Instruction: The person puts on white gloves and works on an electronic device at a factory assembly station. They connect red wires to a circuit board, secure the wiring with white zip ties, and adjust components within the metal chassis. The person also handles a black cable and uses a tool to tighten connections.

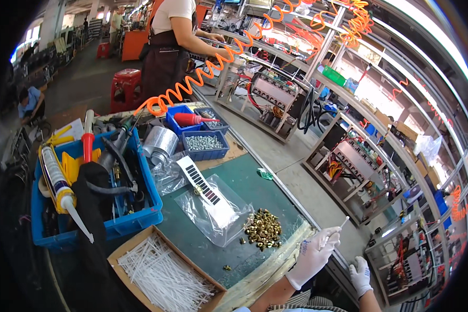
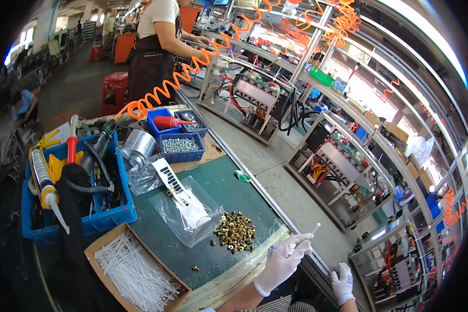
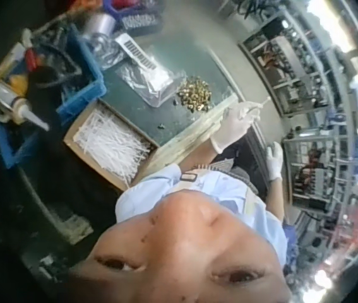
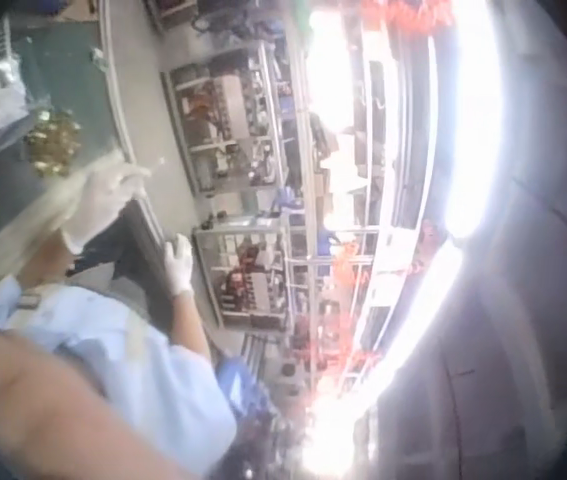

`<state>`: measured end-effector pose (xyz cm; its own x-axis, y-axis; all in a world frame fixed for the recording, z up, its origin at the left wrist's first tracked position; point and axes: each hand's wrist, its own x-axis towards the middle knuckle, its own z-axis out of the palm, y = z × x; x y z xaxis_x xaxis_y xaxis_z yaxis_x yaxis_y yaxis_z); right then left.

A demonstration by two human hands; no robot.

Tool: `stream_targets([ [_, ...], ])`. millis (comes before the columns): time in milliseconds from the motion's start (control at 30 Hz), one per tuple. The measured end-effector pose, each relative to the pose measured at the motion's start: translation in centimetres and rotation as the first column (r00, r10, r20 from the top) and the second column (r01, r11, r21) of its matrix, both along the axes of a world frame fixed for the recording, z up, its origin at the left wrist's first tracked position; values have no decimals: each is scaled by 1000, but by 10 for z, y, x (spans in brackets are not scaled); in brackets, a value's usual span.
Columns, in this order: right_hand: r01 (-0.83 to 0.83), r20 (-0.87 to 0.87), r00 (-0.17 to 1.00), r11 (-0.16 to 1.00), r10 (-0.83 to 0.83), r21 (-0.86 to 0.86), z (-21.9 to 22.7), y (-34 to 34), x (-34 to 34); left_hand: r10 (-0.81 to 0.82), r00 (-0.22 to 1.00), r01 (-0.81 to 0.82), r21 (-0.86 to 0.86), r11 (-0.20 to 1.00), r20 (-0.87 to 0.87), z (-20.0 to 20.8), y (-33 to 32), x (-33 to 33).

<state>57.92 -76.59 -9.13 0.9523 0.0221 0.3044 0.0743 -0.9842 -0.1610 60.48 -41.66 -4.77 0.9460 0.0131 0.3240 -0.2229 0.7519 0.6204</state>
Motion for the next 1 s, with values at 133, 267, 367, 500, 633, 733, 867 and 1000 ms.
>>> stream_targets([
  [133, 19, 11, 1000, 1000, -19, 11, -11, -4, 7, 35, 999, -34, 52, 998, -20, -2, -1, 0],
  [267, 9, 68, 998, 999, -6, -40, -25, -16, 5, 125, 992, -123, 102, 987, -5, 0, -2, 1],
  [367, 15, 87, 996, 1000, -14, -8, -28, -14, 4, 116, 993, -112, 96, 989, -37, 5, 0, -2],
  [500, 11, 119, 993, 1000, -11, 1, -31, -11, 4, 145, 988, -137, 135, 981, -53, 10, 4, -2],
  [633, 27, 175, 984, 1000, -28, 9, -36, -6, 2, 140, 987, -122, 203, 972, -80, 2, 1, 0],
  [733, 42, 189, 981, 999, -41, -5, -42, -11, 1, 143, 986, -112, 296, 949, -85, 0, 3, 2],
  [867, 64, 191, 980, 998, -64, 7, -41, -6, 8, 154, 984, -119, 310, 943, -91, 2, 5, 2],
  [1000, 49, 197, 979, 998, -55, 35, -44, -4, 13, 136, 984, -88, 347, 934, -116, 0, 6, 2],
])
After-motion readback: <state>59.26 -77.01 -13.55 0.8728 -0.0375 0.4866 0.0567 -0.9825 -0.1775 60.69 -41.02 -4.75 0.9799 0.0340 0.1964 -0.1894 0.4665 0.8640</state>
